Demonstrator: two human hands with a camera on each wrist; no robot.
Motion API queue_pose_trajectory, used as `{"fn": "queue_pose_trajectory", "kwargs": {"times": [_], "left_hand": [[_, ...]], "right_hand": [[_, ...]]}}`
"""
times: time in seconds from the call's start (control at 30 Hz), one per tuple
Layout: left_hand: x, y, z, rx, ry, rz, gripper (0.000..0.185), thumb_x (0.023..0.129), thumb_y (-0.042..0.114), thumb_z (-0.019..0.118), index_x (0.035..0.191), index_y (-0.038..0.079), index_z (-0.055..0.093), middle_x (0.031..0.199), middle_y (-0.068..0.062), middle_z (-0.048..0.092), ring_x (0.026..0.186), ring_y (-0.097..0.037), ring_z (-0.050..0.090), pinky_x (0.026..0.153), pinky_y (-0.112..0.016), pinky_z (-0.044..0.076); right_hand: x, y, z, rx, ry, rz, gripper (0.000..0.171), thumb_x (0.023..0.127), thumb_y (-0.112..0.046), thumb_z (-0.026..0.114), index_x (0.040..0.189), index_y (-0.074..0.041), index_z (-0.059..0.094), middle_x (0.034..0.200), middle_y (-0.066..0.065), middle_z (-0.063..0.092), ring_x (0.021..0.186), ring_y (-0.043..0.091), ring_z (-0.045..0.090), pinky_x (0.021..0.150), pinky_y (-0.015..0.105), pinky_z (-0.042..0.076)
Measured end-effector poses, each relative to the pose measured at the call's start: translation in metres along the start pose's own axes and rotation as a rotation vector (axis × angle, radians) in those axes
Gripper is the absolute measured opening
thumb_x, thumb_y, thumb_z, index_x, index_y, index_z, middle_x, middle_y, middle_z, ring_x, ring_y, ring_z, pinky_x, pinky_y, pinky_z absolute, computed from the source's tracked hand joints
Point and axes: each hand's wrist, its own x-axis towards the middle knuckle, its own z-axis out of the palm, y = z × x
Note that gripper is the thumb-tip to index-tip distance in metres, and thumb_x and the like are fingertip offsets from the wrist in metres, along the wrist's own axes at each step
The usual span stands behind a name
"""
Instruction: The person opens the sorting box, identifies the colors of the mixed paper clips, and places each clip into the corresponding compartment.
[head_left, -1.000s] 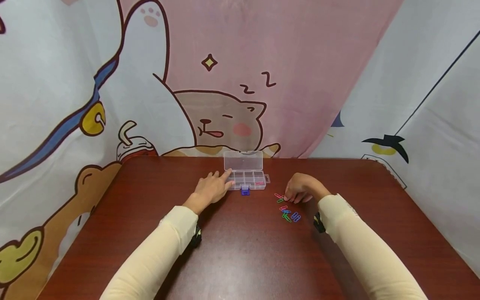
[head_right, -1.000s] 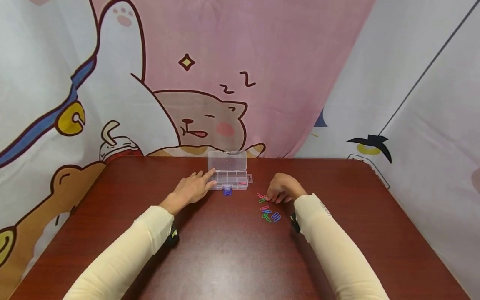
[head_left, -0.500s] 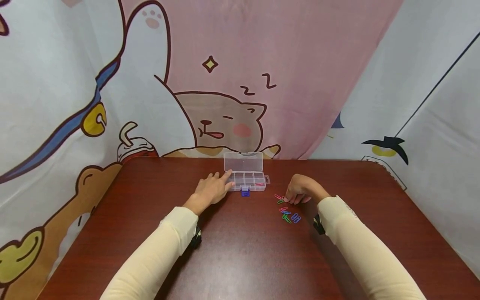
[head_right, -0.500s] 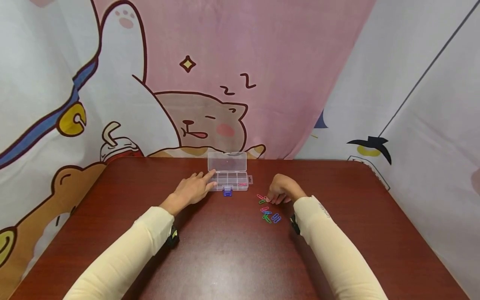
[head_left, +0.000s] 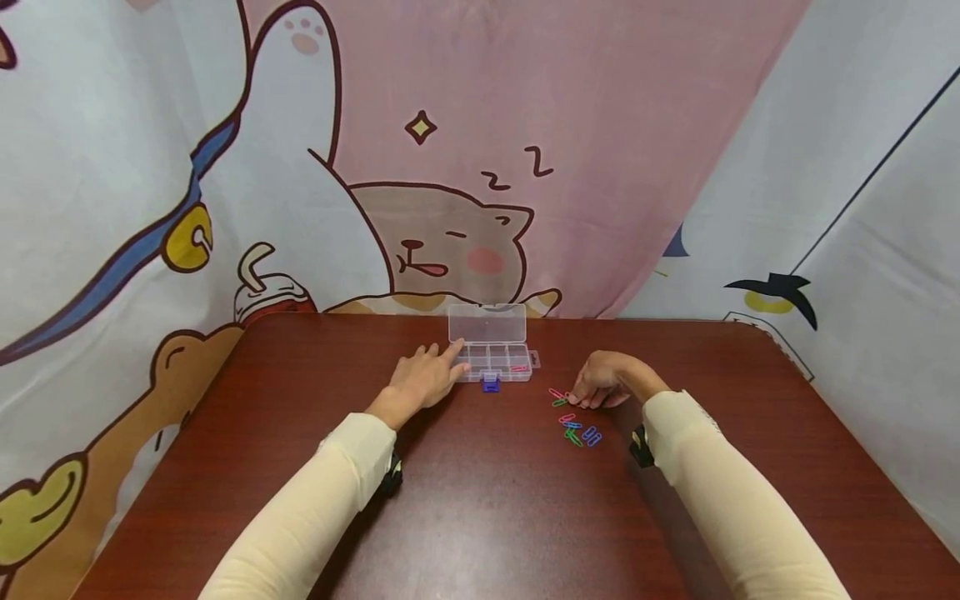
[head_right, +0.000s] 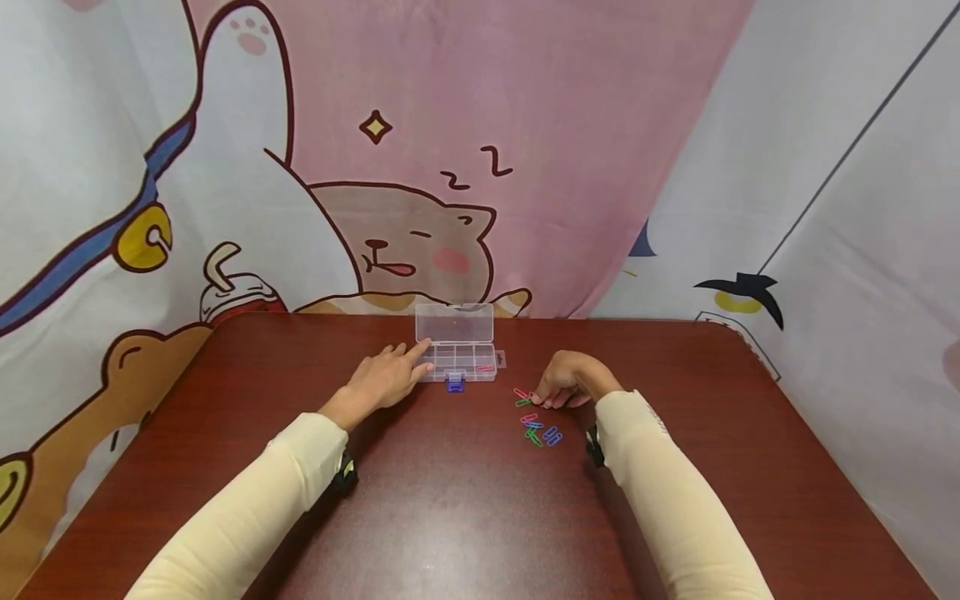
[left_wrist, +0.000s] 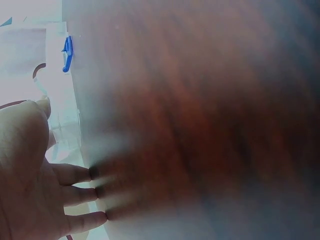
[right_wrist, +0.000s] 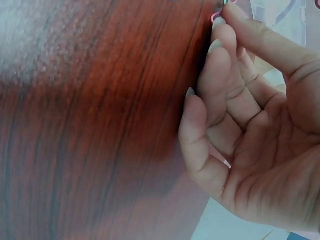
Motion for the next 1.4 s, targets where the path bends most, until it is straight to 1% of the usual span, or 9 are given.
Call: {"fn": "queue_pose_trajectory", "kwargs": {"times": [0.23, 0.4, 0.53, 0.63, 0.8, 0.93, 1.17, 1.23, 1.4], "left_hand": [[-0.001, 0.0, 0.0, -0.007, -0.009, -0.001, 0.06, 0.102, 0.057, 0.027, 0.156, 0.03, 0.024, 0.151, -0.018, 0.04, 0.138, -0.039, 0.038, 0.104, -0.059, 0.037], [0.0, 0.001, 0.0, -0.006, -0.013, -0.006, 0.06, 0.102, 0.057, 0.027, 0.156, 0.03, 0.024, 0.152, -0.018, 0.04, 0.139, -0.039, 0.037, 0.104, -0.059, 0.036], [0.0, 0.001, 0.0, -0.005, -0.011, -0.005, 0.06, 0.102, 0.057, 0.027, 0.156, 0.031, 0.024, 0.151, -0.018, 0.04, 0.138, -0.039, 0.038, 0.104, -0.059, 0.037], [0.0, 0.002, 0.0, -0.002, -0.013, -0.005, 0.06, 0.102, 0.057, 0.027, 0.156, 0.031, 0.023, 0.151, -0.017, 0.04, 0.138, -0.038, 0.038, 0.103, -0.059, 0.037], [0.0, 0.001, 0.0, 0.002, -0.015, -0.006, 0.06, 0.102, 0.057, 0.027, 0.156, 0.031, 0.023, 0.151, -0.017, 0.04, 0.138, -0.038, 0.038, 0.103, -0.059, 0.038], [0.0, 0.001, 0.0, 0.007, -0.012, -0.009, 0.061, 0.102, 0.058, 0.026, 0.156, 0.031, 0.023, 0.151, -0.017, 0.04, 0.138, -0.038, 0.038, 0.103, -0.059, 0.038], [-0.001, 0.001, 0.001, 0.004, -0.015, -0.011, 0.06, 0.102, 0.058, 0.026, 0.156, 0.031, 0.022, 0.152, -0.017, 0.04, 0.139, -0.037, 0.038, 0.104, -0.059, 0.037], [-0.001, 0.001, 0.001, 0.001, -0.015, -0.011, 0.06, 0.102, 0.058, 0.026, 0.156, 0.032, 0.022, 0.152, -0.017, 0.04, 0.139, -0.037, 0.037, 0.104, -0.058, 0.037], [0.0, 0.001, 0.0, 0.003, -0.011, -0.008, 0.06, 0.102, 0.058, 0.026, 0.156, 0.031, 0.022, 0.151, -0.017, 0.04, 0.139, -0.038, 0.037, 0.104, -0.059, 0.037]], "right_hand": [[-0.001, 0.003, -0.004, 0.023, -0.042, 0.006, 0.018, 0.085, -0.028, 0.075, 0.089, -0.01, 0.074, 0.073, -0.002, 0.069, 0.067, 0.012, 0.062, 0.064, 0.031, 0.052], [0.0, 0.005, -0.007, 0.059, -0.041, 0.013, 0.02, 0.084, -0.031, 0.076, 0.089, -0.011, 0.075, 0.072, -0.002, 0.069, 0.067, 0.012, 0.063, 0.064, 0.031, 0.052], [0.001, 0.009, -0.009, 0.112, -0.038, 0.013, 0.021, 0.084, -0.031, 0.076, 0.092, -0.012, 0.076, 0.073, -0.001, 0.069, 0.068, 0.012, 0.065, 0.064, 0.032, 0.052], [0.002, 0.013, -0.011, 0.181, -0.041, 0.014, 0.021, 0.085, -0.03, 0.075, 0.096, -0.011, 0.075, 0.074, -0.001, 0.071, 0.069, 0.012, 0.067, 0.064, 0.031, 0.052], [0.003, 0.016, -0.014, 0.314, -0.046, 0.013, 0.028, 0.087, -0.027, 0.073, 0.108, -0.007, 0.071, 0.077, -0.001, 0.071, 0.07, 0.011, 0.068, 0.065, 0.028, 0.052], [0.002, 0.011, -0.019, 0.374, -0.059, -0.023, 0.034, 0.09, -0.026, 0.07, 0.115, -0.004, 0.066, 0.08, -0.002, 0.07, 0.072, 0.01, 0.067, 0.067, 0.028, 0.053], [0.0, -0.003, -0.018, 0.474, -0.104, -0.075, 0.045, 0.093, -0.026, 0.067, 0.127, 0.002, 0.057, 0.08, -0.002, 0.069, 0.076, 0.011, 0.069, 0.075, 0.032, 0.057], [0.001, -0.007, -0.018, 0.483, -0.116, -0.089, 0.047, 0.094, -0.025, 0.066, 0.129, 0.003, 0.055, 0.081, -0.002, 0.069, 0.077, 0.011, 0.069, 0.077, 0.032, 0.057], [0.002, -0.014, -0.017, 0.5, -0.119, -0.102, 0.048, 0.094, -0.024, 0.066, 0.131, 0.003, 0.054, 0.083, -0.001, 0.07, 0.078, 0.012, 0.07, 0.079, 0.034, 0.057]]}}
